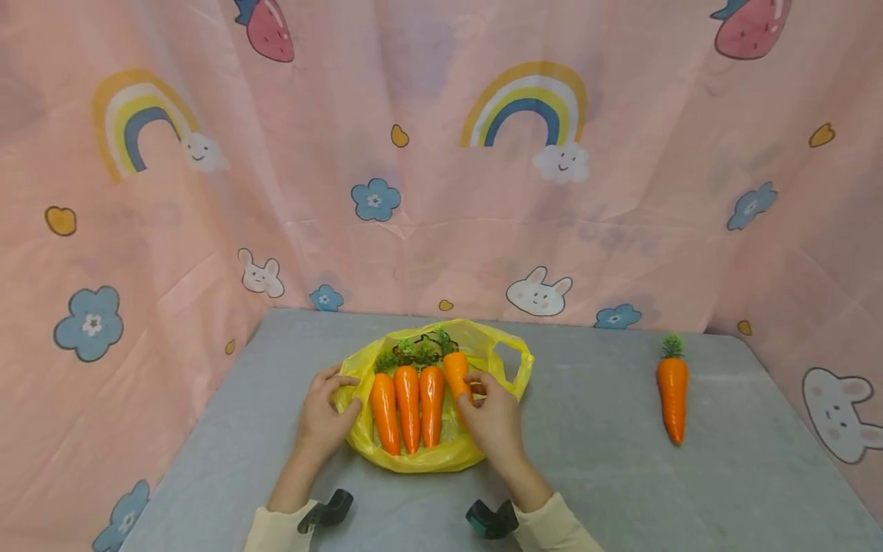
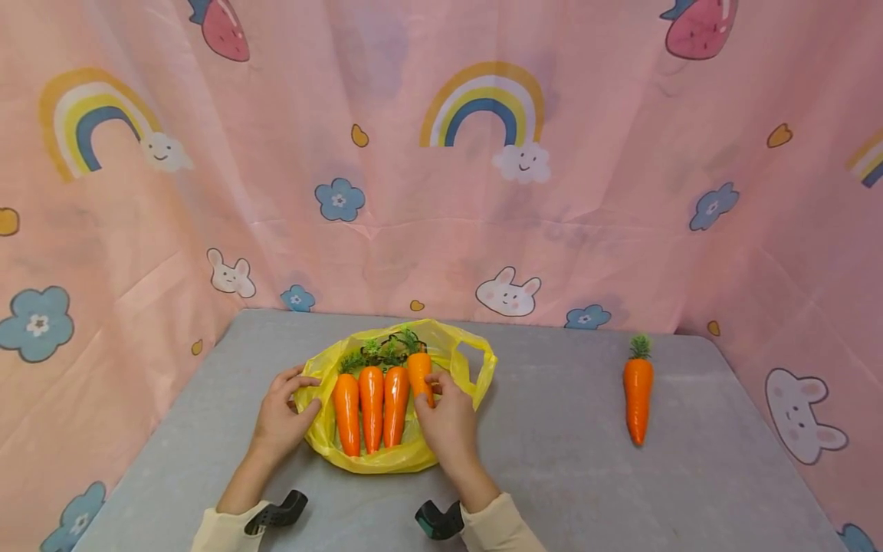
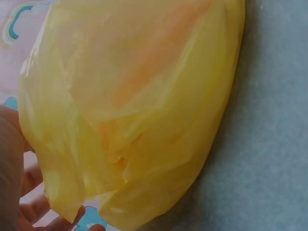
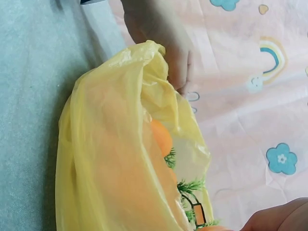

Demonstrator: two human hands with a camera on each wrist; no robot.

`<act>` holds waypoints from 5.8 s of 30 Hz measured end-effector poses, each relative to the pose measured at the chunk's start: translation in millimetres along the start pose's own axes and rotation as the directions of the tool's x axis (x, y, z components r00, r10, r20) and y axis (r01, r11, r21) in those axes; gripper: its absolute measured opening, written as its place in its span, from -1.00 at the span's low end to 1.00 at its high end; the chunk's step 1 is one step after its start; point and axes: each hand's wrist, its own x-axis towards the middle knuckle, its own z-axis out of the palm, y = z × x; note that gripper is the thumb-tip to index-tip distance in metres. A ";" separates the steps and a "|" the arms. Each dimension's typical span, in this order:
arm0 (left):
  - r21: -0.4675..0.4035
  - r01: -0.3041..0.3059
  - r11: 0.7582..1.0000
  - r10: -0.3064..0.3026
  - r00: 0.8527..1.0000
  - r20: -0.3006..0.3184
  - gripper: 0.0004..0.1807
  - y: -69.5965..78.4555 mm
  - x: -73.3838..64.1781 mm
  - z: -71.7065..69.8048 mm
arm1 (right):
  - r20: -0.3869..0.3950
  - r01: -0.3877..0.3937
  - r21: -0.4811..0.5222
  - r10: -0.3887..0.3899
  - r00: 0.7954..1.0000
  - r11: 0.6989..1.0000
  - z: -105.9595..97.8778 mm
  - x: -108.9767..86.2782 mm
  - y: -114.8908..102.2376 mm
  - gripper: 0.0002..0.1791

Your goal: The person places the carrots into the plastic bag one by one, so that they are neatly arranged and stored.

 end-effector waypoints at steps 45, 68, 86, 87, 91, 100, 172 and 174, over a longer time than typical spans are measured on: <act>-0.008 -0.005 1.000 0.005 1.000 0.008 -0.72 -4.0 0.7 1.2 | 0.046 0.041 -0.134 -0.035 0.998 0.990 23.6 6.1 21.3 -0.73; -0.004 0.000 1.000 0.000 1.000 0.013 -0.72 -4.6 0.7 0.1 | 0.057 0.081 -0.181 -0.072 0.996 0.980 26.9 11.3 21.5 -0.71; -0.003 -0.011 1.000 0.011 1.000 0.009 -0.72 -4.7 0.1 -0.7 | 0.150 0.137 -0.233 -0.103 0.983 0.963 14.8 -1.1 19.5 -0.60; -0.003 -0.014 1.000 0.014 1.000 0.009 -0.72 -4.7 0.1 -1.2 | 0.156 0.154 -0.227 -0.120 0.980 0.962 13.5 -2.0 18.8 -0.59; -0.009 -0.022 1.000 0.022 1.000 0.008 -0.72 -4.7 -0.5 -1.6 | 0.180 0.217 -0.177 -0.185 0.966 0.960 5.9 -6.3 14.5 -0.55; -0.008 -0.021 1.000 0.021 1.000 0.010 -0.72 -5.7 -0.5 -0.5 | 0.203 0.249 0.004 -0.245 0.948 0.968 -13.3 -9.3 6.4 -0.51; 0.022 -0.039 0.999 0.039 0.999 -0.005 -0.76 -8.2 -1.1 -2.1 | -0.442 -0.025 -0.051 0.000 0.897 0.998 -179.8 50.2 138.5 -0.61; 0.018 -0.033 0.999 0.034 0.999 -0.002 -0.76 -8.3 -1.1 -1.8 | -0.437 -0.051 -0.077 0.013 0.899 0.996 -182.8 51.5 143.0 -0.60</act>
